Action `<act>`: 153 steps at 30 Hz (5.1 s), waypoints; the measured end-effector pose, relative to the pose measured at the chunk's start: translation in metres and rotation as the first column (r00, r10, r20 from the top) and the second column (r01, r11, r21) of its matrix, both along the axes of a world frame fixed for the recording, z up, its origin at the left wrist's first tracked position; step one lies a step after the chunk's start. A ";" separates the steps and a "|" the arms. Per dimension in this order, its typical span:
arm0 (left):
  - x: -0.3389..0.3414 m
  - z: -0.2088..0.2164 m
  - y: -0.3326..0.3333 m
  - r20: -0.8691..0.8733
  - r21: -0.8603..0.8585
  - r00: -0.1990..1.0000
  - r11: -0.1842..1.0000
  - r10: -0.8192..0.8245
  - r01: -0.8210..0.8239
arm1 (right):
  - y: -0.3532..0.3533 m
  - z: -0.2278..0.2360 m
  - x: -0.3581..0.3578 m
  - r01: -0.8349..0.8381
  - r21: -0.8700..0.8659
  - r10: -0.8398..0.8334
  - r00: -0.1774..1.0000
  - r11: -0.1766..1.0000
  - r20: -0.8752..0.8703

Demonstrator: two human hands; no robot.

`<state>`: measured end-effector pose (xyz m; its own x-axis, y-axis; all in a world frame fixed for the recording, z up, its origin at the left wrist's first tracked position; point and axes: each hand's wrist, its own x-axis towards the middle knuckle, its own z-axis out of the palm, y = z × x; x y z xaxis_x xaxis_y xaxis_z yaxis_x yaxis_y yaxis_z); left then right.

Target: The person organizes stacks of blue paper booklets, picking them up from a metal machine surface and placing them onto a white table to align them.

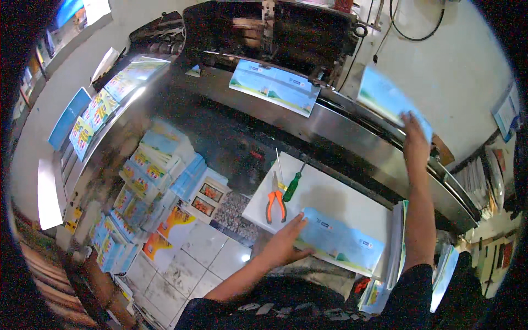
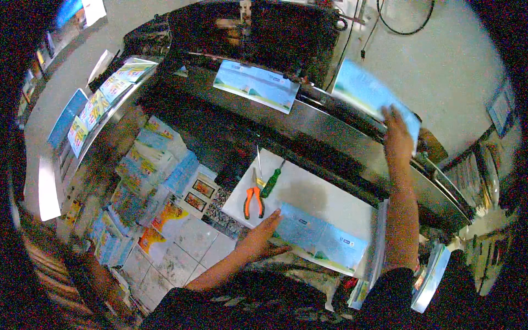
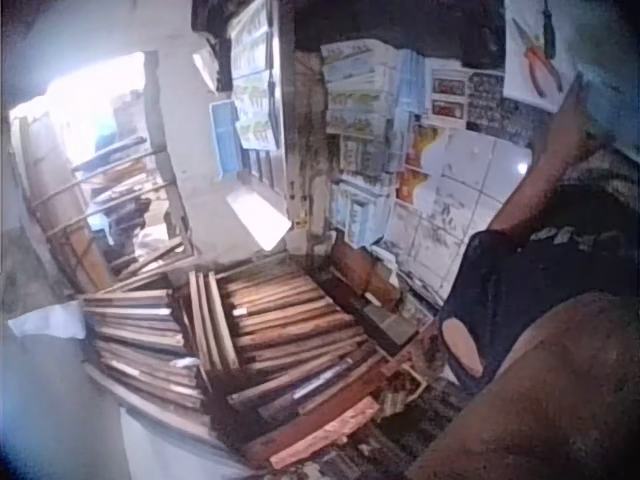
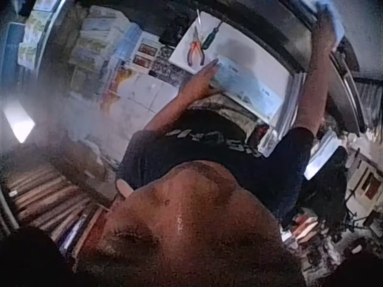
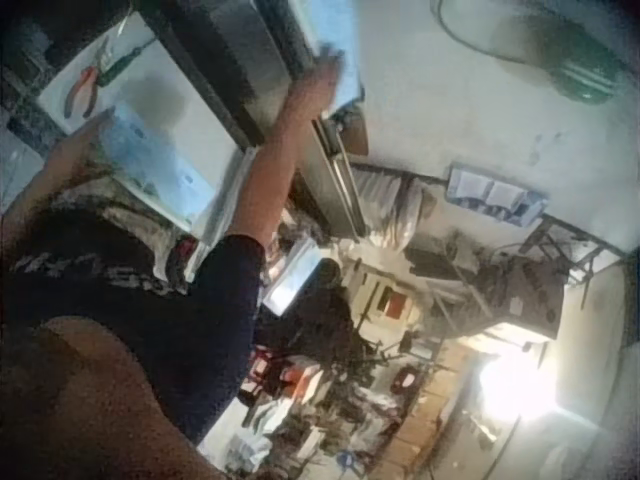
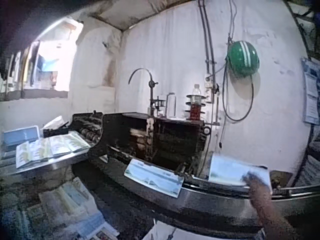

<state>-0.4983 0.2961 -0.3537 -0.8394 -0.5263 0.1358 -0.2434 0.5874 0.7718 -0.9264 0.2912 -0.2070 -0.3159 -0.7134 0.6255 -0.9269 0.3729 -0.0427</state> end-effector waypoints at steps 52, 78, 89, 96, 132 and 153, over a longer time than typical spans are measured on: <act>-0.022 -0.023 -0.010 -0.127 -0.073 0.989 0.994 0.074 -0.084 | 0.038 -0.075 0.027 -0.048 0.305 -0.031 0.968 0.951 0.248; -0.040 -0.162 -0.397 0.373 -0.323 0.656 0.755 0.656 -0.571 | 0.149 -0.081 0.210 -0.431 0.737 -0.020 0.857 0.521 0.515; -0.034 -0.171 -0.397 0.387 -0.405 0.598 0.712 0.702 -0.573 | 0.153 -0.076 0.210 -0.484 0.678 -0.021 0.805 0.554 0.592; -0.038 -0.152 -0.380 0.272 -0.271 0.685 0.737 0.675 -0.619 | 0.156 -0.085 0.207 -0.419 0.651 -0.061 0.811 0.633 0.582; -0.039 0.010 0.038 0.304 -0.319 0.935 0.906 -0.180 0.278 | 0.054 -0.061 0.056 -0.430 0.596 0.111 0.861 0.678 0.496; -0.023 0.007 0.037 0.204 -0.357 0.954 0.891 -0.220 0.282 | 0.034 -0.041 0.022 -0.074 0.233 0.047 0.992 0.970 0.118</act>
<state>-0.5212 0.3329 -0.3465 -0.9629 -0.2302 0.1405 -0.1465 0.8838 0.4444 -0.9042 0.3253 -0.2476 -0.3256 -0.8566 0.4003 -0.9424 0.3284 -0.0640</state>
